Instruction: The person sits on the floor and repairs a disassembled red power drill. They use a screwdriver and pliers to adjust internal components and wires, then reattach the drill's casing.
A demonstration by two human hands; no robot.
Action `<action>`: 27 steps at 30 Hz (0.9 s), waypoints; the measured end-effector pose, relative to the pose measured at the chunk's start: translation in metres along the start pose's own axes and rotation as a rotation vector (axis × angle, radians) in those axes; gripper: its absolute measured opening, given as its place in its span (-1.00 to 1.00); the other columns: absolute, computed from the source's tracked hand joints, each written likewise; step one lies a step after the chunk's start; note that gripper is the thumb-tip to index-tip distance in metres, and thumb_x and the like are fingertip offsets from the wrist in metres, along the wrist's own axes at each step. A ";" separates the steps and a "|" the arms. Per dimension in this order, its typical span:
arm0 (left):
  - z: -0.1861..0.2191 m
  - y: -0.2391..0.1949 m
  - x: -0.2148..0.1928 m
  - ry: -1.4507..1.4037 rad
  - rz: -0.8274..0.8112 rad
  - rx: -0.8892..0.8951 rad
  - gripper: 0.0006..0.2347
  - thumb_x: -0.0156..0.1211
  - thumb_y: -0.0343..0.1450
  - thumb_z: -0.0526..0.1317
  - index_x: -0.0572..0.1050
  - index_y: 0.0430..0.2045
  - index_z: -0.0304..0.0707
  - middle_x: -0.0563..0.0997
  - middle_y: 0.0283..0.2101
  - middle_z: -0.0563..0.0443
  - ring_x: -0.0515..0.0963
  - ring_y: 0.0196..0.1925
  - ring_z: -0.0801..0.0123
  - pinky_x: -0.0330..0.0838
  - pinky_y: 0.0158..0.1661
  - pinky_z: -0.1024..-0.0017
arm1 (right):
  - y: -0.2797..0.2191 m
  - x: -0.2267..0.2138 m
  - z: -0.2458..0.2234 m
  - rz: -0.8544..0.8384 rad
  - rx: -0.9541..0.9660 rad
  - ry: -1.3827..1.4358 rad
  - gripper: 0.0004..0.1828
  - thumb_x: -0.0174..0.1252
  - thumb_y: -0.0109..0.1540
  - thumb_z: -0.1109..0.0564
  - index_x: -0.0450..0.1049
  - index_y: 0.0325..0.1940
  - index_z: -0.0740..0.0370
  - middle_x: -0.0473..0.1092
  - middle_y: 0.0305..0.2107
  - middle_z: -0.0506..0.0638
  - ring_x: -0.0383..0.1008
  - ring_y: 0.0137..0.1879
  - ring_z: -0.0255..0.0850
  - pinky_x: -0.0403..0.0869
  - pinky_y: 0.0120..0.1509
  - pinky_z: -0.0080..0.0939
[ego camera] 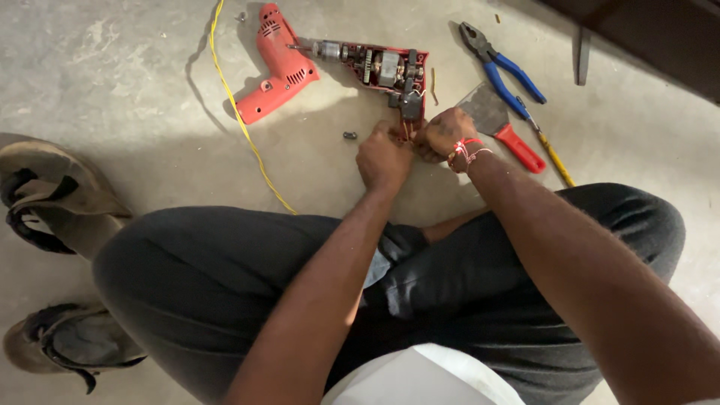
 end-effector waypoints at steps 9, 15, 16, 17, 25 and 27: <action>0.007 0.009 -0.010 0.119 0.179 0.231 -0.70 0.45 0.12 -0.05 0.67 -0.36 -0.12 0.70 -0.30 -0.18 0.69 -0.26 -0.06 0.55 -0.25 0.10 | 0.003 -0.004 0.000 0.055 -0.008 -0.095 -0.71 0.25 0.20 -0.03 0.70 -0.38 0.23 0.59 -0.54 0.02 0.63 -0.46 -0.24 0.63 -0.21 -0.23; 0.009 0.025 -0.003 -0.011 -0.054 0.242 -0.81 0.40 0.15 -0.09 0.70 -0.44 -0.02 0.70 -0.36 -0.14 0.68 -0.29 -0.03 0.56 -0.26 0.11 | 0.019 -0.003 0.008 0.075 -0.071 -0.112 -0.66 0.22 0.21 -0.07 0.70 -0.38 0.25 0.59 -0.52 0.09 0.64 -0.42 -0.18 0.62 -0.15 -0.21; 0.010 0.028 -0.003 -0.013 -0.068 0.246 -0.82 0.41 0.15 -0.08 0.70 -0.46 -0.01 0.70 -0.38 -0.13 0.68 -0.30 -0.03 0.56 -0.27 0.12 | 0.022 -0.006 0.006 0.118 -0.112 -0.176 -0.66 0.27 0.19 -0.09 0.70 -0.36 0.25 0.58 -0.52 0.11 0.63 -0.39 -0.16 0.59 -0.13 -0.19; 0.011 0.031 -0.002 -0.015 -0.082 0.250 -0.83 0.41 0.15 -0.07 0.71 -0.47 0.01 0.69 -0.39 -0.13 0.69 -0.32 -0.02 0.57 -0.28 0.13 | 0.025 -0.009 0.004 0.160 -0.153 -0.239 -0.65 0.32 0.17 -0.11 0.69 -0.35 0.25 0.58 -0.52 0.13 0.62 -0.37 -0.15 0.57 -0.10 -0.17; 0.009 0.033 0.001 0.077 0.049 0.239 -0.89 0.41 0.14 -0.09 0.71 -0.57 0.04 0.69 -0.41 -0.14 0.66 -0.34 -0.09 0.57 -0.30 0.07 | 0.029 0.001 0.014 0.060 -0.125 -0.171 -0.70 0.19 0.20 0.00 0.69 -0.35 0.27 0.59 -0.53 0.08 0.67 -0.40 -0.17 0.63 -0.13 -0.24; 0.008 0.032 -0.002 0.058 0.082 0.253 -0.86 0.43 0.12 -0.06 0.69 -0.60 0.02 0.68 -0.42 -0.14 0.66 -0.35 -0.10 0.56 -0.32 0.05 | 0.023 0.002 0.011 0.050 -0.131 -0.175 -0.70 0.23 0.18 -0.02 0.68 -0.36 0.28 0.59 -0.53 0.07 0.67 -0.40 -0.18 0.63 -0.15 -0.25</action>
Point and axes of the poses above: each hand's wrist, its own y-axis towards the middle knuckle, its own x-axis out of the palm, z = x × y, the point moved 10 cm from there along y, towards the middle knuckle
